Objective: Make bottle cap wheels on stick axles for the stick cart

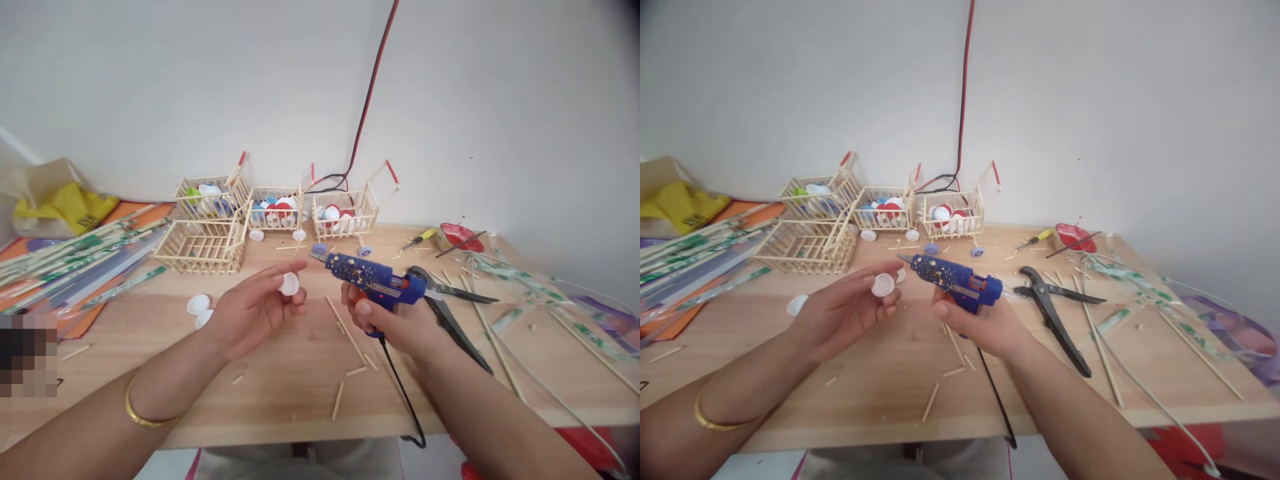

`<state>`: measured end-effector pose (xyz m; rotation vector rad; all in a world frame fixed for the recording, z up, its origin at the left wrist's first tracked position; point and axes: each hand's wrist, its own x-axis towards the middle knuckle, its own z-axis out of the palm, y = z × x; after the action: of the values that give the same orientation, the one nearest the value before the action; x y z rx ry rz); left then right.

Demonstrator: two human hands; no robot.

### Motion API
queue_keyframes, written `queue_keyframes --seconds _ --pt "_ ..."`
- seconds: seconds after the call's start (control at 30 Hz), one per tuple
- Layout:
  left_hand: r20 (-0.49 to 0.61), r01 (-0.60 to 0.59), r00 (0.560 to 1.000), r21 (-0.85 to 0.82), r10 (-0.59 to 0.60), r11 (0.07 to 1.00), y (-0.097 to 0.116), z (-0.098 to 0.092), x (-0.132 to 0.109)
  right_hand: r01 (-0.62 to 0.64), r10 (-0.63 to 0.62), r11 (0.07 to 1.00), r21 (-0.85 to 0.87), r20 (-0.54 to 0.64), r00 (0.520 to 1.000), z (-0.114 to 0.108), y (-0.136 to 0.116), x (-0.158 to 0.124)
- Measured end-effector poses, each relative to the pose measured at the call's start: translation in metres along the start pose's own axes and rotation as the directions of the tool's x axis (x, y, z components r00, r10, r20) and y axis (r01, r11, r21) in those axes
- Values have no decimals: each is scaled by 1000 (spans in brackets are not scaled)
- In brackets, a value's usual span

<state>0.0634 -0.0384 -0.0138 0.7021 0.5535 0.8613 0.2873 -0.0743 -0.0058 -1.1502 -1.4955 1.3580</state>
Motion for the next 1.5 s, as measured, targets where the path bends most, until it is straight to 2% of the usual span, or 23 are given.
queue_keyframes --seconds 0.1,0.2,0.77,1.5 --pt "-21 -20 1000 0 20 1000 0 -4 2 36 -29 988 -153 47 998 2 -6 -1" --pt "-48 -45 998 13 45 999 -2 -6 4 -23 33 967 -253 35 999 6 -9 -2" --pt "-2 -62 998 -5 62 998 -7 -4 5 -113 117 954 -278 0 993 13 -3 1" --pt "28 -73 997 -22 74 997 -7 -6 4 -124 123 944 -307 -24 992 14 -6 2"
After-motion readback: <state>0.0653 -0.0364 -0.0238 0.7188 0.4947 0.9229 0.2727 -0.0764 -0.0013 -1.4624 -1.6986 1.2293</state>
